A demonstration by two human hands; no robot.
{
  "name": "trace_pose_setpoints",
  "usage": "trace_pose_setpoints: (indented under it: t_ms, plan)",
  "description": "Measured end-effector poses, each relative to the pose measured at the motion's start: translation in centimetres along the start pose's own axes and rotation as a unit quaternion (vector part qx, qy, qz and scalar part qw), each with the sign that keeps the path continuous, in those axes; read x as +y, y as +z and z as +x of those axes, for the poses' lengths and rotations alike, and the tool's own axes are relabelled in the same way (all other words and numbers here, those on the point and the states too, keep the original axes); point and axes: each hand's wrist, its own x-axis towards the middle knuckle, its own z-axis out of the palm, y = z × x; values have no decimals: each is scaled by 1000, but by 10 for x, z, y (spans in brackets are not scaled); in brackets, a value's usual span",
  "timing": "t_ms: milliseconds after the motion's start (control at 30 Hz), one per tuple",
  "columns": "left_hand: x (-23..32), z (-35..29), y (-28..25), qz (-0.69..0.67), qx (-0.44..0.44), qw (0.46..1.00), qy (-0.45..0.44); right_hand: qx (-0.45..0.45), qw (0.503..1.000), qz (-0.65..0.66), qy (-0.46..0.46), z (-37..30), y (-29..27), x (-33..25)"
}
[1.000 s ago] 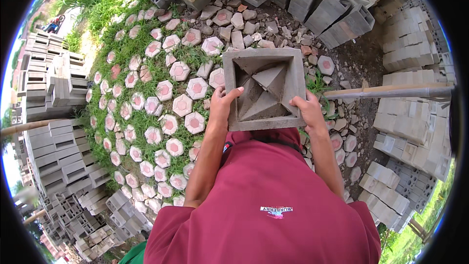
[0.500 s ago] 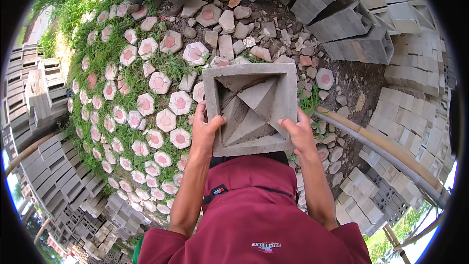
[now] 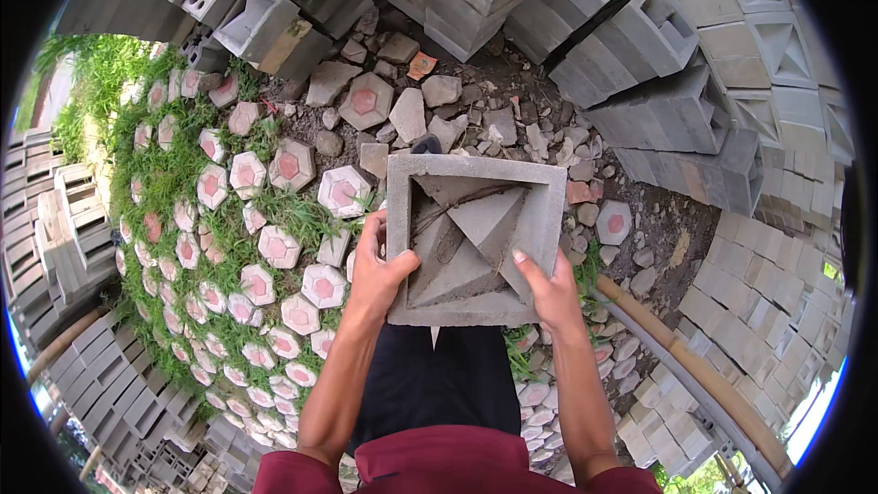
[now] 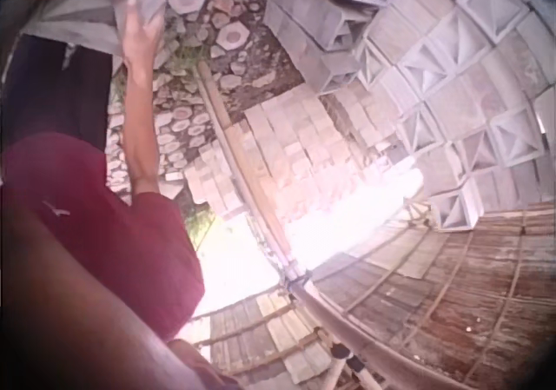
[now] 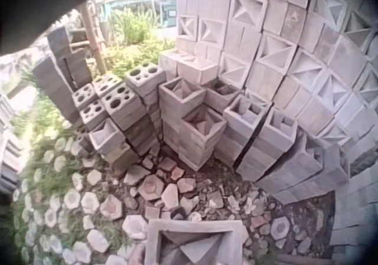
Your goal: The person picks up decorative concrete blocks from the ground and stacks them one by one into a vertical column.
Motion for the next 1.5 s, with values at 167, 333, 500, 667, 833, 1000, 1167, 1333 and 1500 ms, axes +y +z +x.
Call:
trace_pose_setpoints:
  t_ms: [167,333,500,667,833,1000,1167,1333,1500]
  plan:
    - [13,110,7,2,18,999,-51,-16,998,-45,31,114,9,-18]
    - [50,195,12,86,0,994,-66,-67,995,-56,39,184,14,-47]
    - [94,273,26,155,-26,987,-16,-17,999,-46,-17,244,25,-66]
    - [152,339,54,236,-120,964,-15,28,996,-23,-76,290,21,-103]
    - [168,363,78,400,10,916,15,103,992,14,-71,329,17,-137]
    - [132,350,125,62,114,984,-121,152,987,42,-41,369,13,-160]
    - [144,381,165,-93,33,990,-97,170,983,56,-33,398,6,-162]
    - [149,423,175,5,32,996,-82,189,977,43,-90,434,4,-171]
    - [165,456,183,49,82,992,-77,200,976,-15,-80,476,5,-186]
